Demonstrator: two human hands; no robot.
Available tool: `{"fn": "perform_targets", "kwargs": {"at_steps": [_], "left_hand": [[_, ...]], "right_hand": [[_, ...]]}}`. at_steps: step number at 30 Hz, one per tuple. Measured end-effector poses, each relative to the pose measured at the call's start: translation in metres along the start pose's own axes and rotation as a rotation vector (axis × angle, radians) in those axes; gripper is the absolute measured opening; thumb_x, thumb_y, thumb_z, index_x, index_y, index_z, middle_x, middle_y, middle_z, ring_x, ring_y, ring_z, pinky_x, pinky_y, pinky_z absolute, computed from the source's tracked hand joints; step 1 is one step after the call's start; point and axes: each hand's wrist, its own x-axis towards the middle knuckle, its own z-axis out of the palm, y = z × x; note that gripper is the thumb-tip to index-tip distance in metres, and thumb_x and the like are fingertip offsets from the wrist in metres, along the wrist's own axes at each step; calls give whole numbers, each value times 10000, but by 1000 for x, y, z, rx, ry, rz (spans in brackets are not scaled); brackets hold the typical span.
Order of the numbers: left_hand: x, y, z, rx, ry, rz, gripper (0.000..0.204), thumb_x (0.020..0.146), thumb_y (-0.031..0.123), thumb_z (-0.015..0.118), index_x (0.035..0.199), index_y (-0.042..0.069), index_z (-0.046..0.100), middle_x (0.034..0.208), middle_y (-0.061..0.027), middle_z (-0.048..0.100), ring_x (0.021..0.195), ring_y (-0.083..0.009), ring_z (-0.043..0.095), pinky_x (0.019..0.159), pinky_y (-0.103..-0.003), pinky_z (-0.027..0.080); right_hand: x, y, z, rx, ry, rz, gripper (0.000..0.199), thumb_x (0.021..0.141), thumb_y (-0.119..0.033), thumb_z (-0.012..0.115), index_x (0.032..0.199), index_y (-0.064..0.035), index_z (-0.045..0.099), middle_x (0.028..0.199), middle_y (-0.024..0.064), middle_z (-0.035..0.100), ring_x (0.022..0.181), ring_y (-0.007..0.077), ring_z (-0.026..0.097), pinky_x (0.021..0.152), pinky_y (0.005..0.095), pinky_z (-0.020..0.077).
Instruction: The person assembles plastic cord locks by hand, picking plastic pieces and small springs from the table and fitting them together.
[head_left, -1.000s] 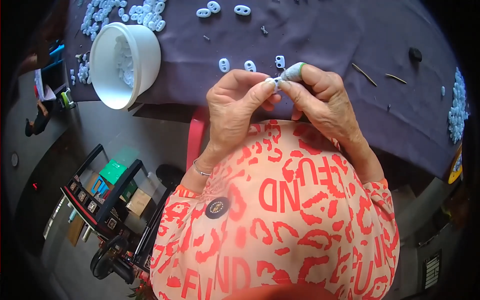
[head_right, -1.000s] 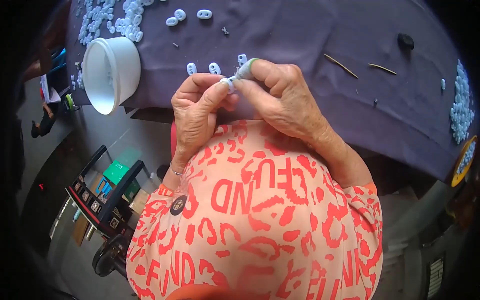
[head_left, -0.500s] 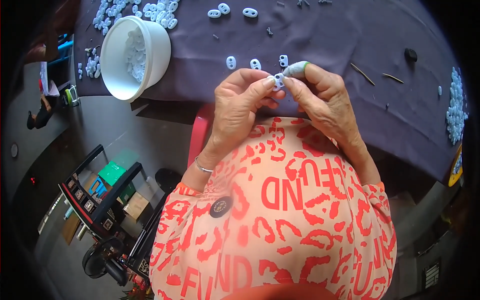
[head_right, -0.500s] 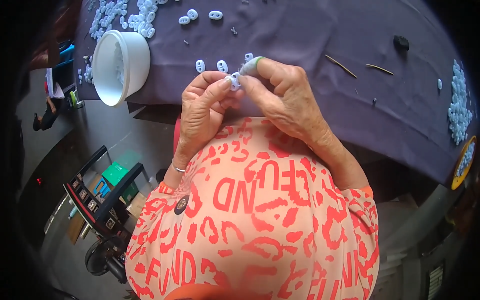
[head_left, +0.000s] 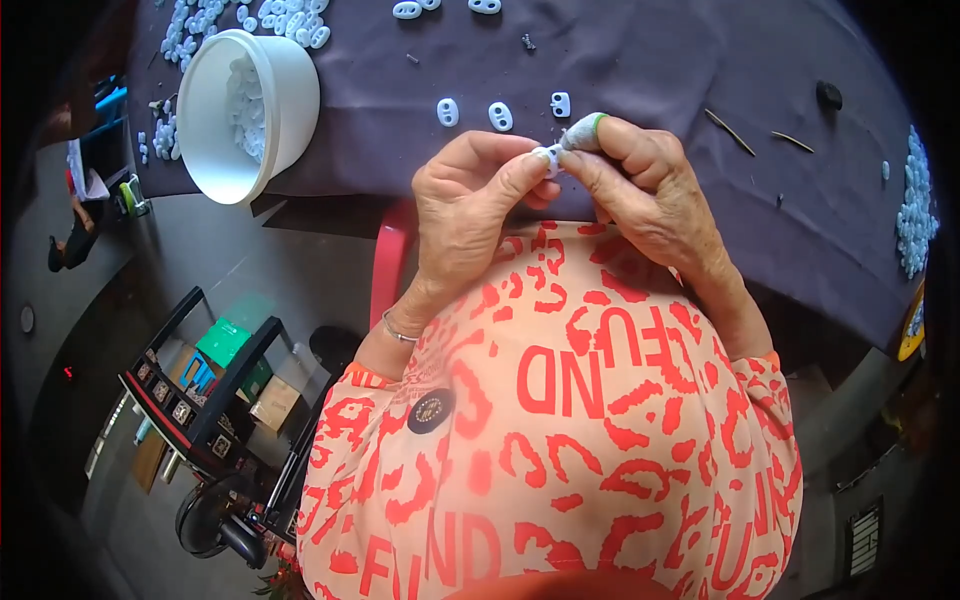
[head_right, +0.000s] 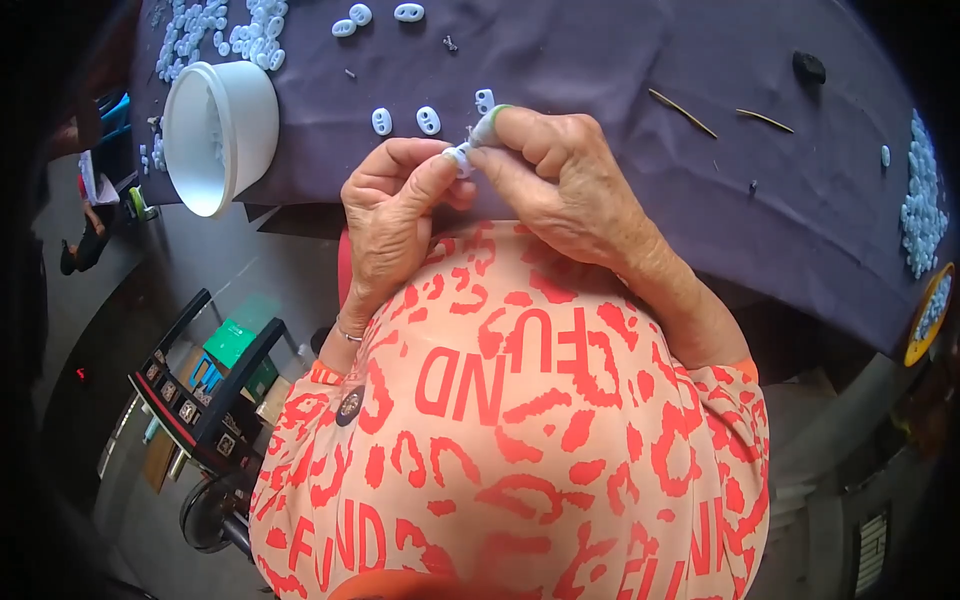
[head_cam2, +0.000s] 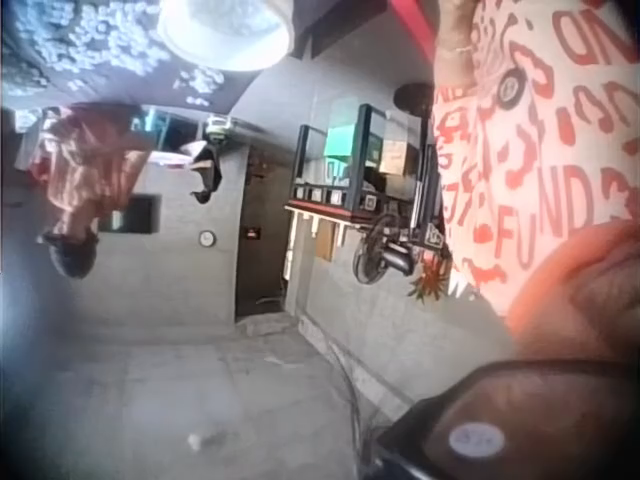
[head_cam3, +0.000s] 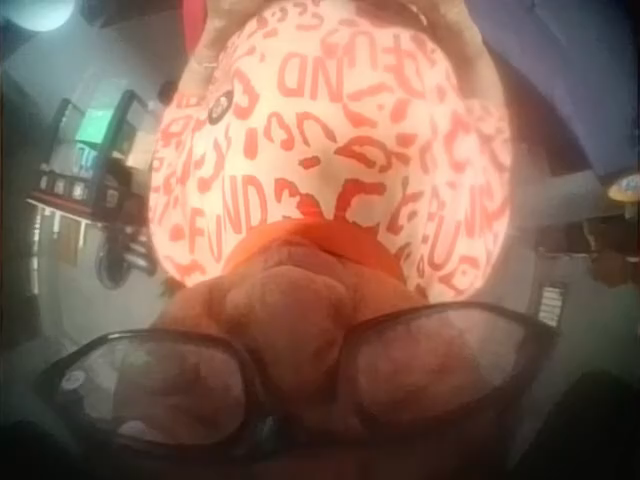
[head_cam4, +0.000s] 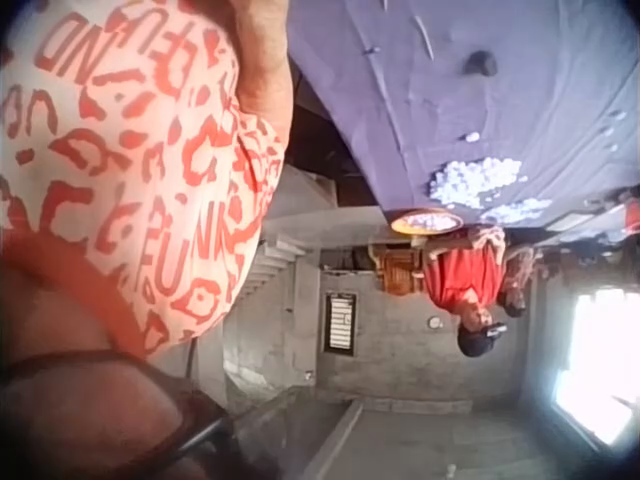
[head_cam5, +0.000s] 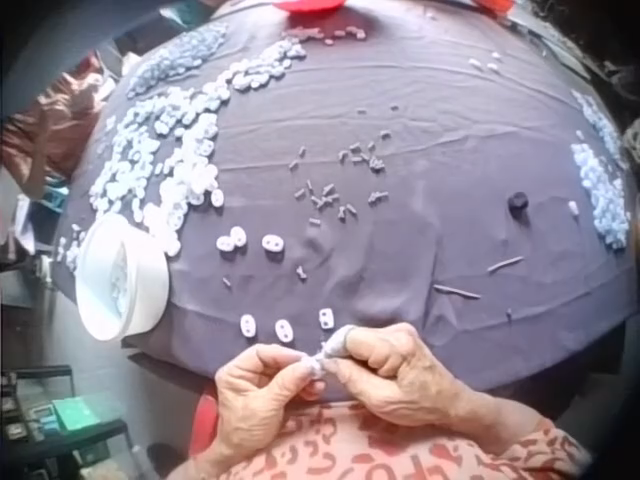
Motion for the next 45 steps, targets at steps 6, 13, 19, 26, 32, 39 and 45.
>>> {"fn": "perform_targets", "kwargs": {"at_steps": [6, 13, 19, 26, 32, 39, 45], "left_hand": [[1, -2, 5, 1, 51, 4, 100, 842, 50, 625, 918, -13, 605, 802, -89, 645, 653, -124, 625, 623, -218, 513], [2, -4, 7, 14, 68, 38, 95, 834, 40, 633, 907, -13, 605, 812, -92, 649, 671, -126, 633, 624, -220, 521], [6, 0, 2, -44, 24, 5, 83, 837, 51, 629, 887, -4, 592, 814, -91, 650, 709, -131, 642, 624, -217, 520], [7, -3, -6, -310, -20, -76, 84, 858, 68, 586, 907, 3, 564, 869, -101, 633, 777, -154, 644, 656, -252, 538], [5, 3, -3, -344, -22, -110, 91, 858, 63, 580, 913, -7, 562, 903, -119, 629, 799, -171, 643, 697, -276, 545], [4, 1, -3, -353, -36, -120, 110, 853, 66, 591, 924, -16, 572, 905, -119, 630, 793, -164, 635, 696, -287, 544], [2, 1, -1, -344, -14, -125, 90, 855, 54, 583, 914, -13, 574, 882, -106, 629, 770, -157, 630, 685, -283, 543]], "right_hand": [[2, 3, -2, 56, -12, 62, 101, 882, -75, 555, 829, 8, 576, 625, -2, 540, 475, 38, 468, 423, 190, 383], [5, 5, -2, 40, -32, 65, 100, 884, -69, 547, 833, 12, 576, 650, -3, 549, 491, 40, 486, 425, 190, 392], [12, 4, -5, -147, -62, -154, 34, 841, -5, 564, 826, 25, 565, 675, 62, 571, 518, 120, 529, 470, 247, 414], [7, -8, 10, -357, 60, -315, 163, 758, -66, 651, 847, 19, 544, 702, 107, 551, 552, 215, 536, 514, 304, 417], [4, -13, 14, -620, 152, -330, 191, 704, -159, 641, 735, -20, 514, 711, 109, 542, 637, 274, 579, 542, 360, 476], [3, -20, 13, -826, 119, -302, 246, 725, -208, 667, 869, -38, 564, 725, 70, 517, 650, 234, 565, 538, 334, 457], [4, -19, 12, -849, 148, -331, 232, 732, -211, 658, 844, -34, 557, 724, 71, 513, 657, 233, 565, 534, 337, 458]]}}
